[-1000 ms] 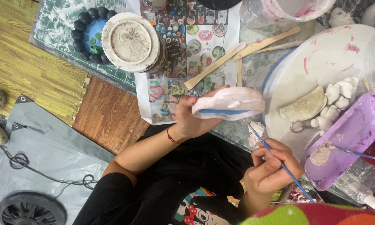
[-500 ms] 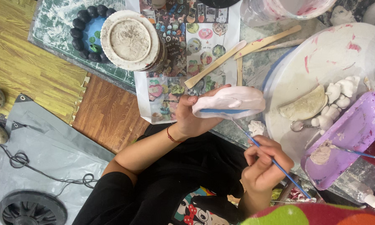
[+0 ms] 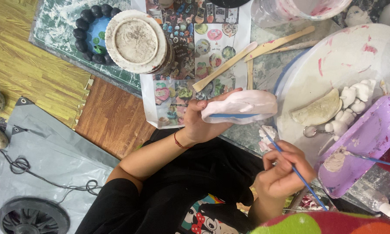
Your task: The person paints the interior of a small, light-colored ceramic figurine with blue paint using a fine brush. They repeatedly dip the brush into a purple paint tray to reload paint and carefully apply it to the concave surface of the object.
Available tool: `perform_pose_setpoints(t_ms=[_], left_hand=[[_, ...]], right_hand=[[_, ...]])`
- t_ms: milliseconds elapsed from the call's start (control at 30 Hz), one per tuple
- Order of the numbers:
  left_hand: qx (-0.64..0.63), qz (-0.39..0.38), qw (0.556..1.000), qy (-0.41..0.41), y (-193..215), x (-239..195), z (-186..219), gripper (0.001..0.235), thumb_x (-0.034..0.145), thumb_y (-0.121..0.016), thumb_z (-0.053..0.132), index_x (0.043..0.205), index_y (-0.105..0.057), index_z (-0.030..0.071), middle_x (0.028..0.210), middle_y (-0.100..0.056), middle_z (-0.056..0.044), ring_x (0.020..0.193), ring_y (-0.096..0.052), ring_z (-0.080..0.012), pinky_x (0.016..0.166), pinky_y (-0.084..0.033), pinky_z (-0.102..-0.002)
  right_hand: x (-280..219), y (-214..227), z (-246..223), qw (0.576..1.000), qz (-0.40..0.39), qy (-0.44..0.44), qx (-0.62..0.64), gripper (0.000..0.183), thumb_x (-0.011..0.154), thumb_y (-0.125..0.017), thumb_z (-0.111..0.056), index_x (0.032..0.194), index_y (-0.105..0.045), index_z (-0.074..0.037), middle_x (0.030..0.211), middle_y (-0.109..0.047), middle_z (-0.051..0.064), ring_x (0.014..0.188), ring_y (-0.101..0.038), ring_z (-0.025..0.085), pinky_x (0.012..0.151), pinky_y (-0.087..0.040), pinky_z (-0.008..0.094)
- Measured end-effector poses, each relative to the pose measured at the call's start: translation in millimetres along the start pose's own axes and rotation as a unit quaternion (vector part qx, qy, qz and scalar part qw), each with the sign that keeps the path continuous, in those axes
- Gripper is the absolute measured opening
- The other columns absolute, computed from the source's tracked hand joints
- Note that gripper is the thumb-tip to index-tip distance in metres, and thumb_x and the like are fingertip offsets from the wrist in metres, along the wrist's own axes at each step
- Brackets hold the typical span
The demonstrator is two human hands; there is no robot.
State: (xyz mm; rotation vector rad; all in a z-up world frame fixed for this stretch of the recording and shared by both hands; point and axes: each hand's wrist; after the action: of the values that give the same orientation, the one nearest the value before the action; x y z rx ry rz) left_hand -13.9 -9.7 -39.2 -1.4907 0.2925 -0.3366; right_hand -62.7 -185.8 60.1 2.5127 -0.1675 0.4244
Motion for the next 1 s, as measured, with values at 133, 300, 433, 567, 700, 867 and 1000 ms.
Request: perform_pose_setpoints(t_ms=[133, 300, 433, 567, 700, 867, 1000], left_hand=[[-0.001, 0.005, 1.0, 0.001, 5, -1, -1, 0.091, 0.09, -0.056, 0.058, 0.161, -0.037, 0.005, 0.162, -0.037, -0.02, 0.148, -0.034, -0.0349, 0.129, -0.018, -0.052], [-0.001, -0.018, 1.0, 0.004, 1, 0, -2, 0.09, 0.087, -0.056, 0.057, 0.162, -0.04, 0.009, 0.168, -0.038, -0.019, 0.153, -0.036, -0.036, 0.131, -0.021, -0.055], [0.011, -0.016, 1.0, -0.002, 5, -2, -1, 0.086, 0.091, -0.055, 0.056, 0.158, -0.04, 0.005, 0.163, -0.039, -0.02, 0.152, -0.037, -0.0349, 0.131, -0.02, -0.052], [0.032, -0.036, 0.999, -0.002, 5, -1, -1, 0.087, 0.091, -0.053, 0.056, 0.162, -0.042, 0.006, 0.162, -0.041, -0.02, 0.151, -0.038, -0.0346, 0.129, -0.02, -0.051], [0.02, -0.038, 0.999, -0.011, 7, -3, -3, 0.08, 0.094, -0.052, 0.053, 0.157, -0.043, 0.005, 0.163, -0.041, -0.018, 0.153, -0.039, -0.0324, 0.133, -0.021, -0.049], [0.013, -0.036, 0.999, -0.013, 14, -5, -5, 0.08, 0.095, -0.052, 0.052, 0.157, -0.044, 0.003, 0.162, -0.042, -0.019, 0.151, -0.04, -0.0318, 0.132, -0.021, -0.049], [0.01, -0.037, 0.999, -0.012, 12, -4, -4, 0.08, 0.095, -0.053, 0.052, 0.157, -0.043, 0.003, 0.162, -0.042, -0.019, 0.151, -0.039, -0.032, 0.131, -0.021, -0.049]], right_hand=[[2, 1, 6, 0.999, -0.002, 0.029, 0.017, 0.019, 0.116, -0.04, -0.018, 0.122, -0.035, -0.001, 0.109, -0.06, 0.027, 0.051, -0.049, 0.01, 0.041, -0.034, 0.021], [0, 0, 0, 0.998, -0.046, -0.003, 0.042, 0.02, 0.119, -0.04, -0.017, 0.126, -0.032, 0.0, 0.118, -0.058, 0.029, 0.059, -0.053, 0.012, 0.044, -0.04, 0.02], [1, 0, -1, 1.0, -0.01, 0.009, -0.013, 0.019, 0.116, -0.04, -0.018, 0.123, -0.035, -0.001, 0.112, -0.06, 0.028, 0.054, -0.051, 0.011, 0.041, -0.036, 0.02], [-3, -2, -1, 1.0, -0.023, 0.002, 0.018, 0.02, 0.118, -0.041, -0.019, 0.123, -0.033, -0.001, 0.114, -0.06, 0.028, 0.055, -0.049, 0.011, 0.042, -0.038, 0.02], [1, 0, -1, 0.999, -0.031, 0.016, -0.006, 0.021, 0.118, -0.041, -0.019, 0.124, -0.034, -0.001, 0.113, -0.06, 0.027, 0.055, -0.052, 0.013, 0.043, -0.036, 0.02], [-1, -2, -1, 0.999, -0.03, 0.013, -0.006, 0.02, 0.117, -0.041, -0.019, 0.122, -0.033, -0.001, 0.113, -0.06, 0.029, 0.051, -0.048, 0.011, 0.041, -0.035, 0.021], [1, -2, 2, 1.0, -0.027, 0.015, -0.008, 0.02, 0.118, -0.041, -0.018, 0.124, -0.034, -0.001, 0.114, -0.06, 0.028, 0.052, -0.051, 0.012, 0.042, -0.035, 0.021]])
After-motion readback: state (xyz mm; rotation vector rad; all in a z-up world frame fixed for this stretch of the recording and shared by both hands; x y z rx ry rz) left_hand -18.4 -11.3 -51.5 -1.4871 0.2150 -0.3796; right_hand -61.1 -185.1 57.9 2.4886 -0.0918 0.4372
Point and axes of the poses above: each hand's wrist, its own x-axis towards the middle knuckle, its own y-axis out of the back of the hand, z = x × y
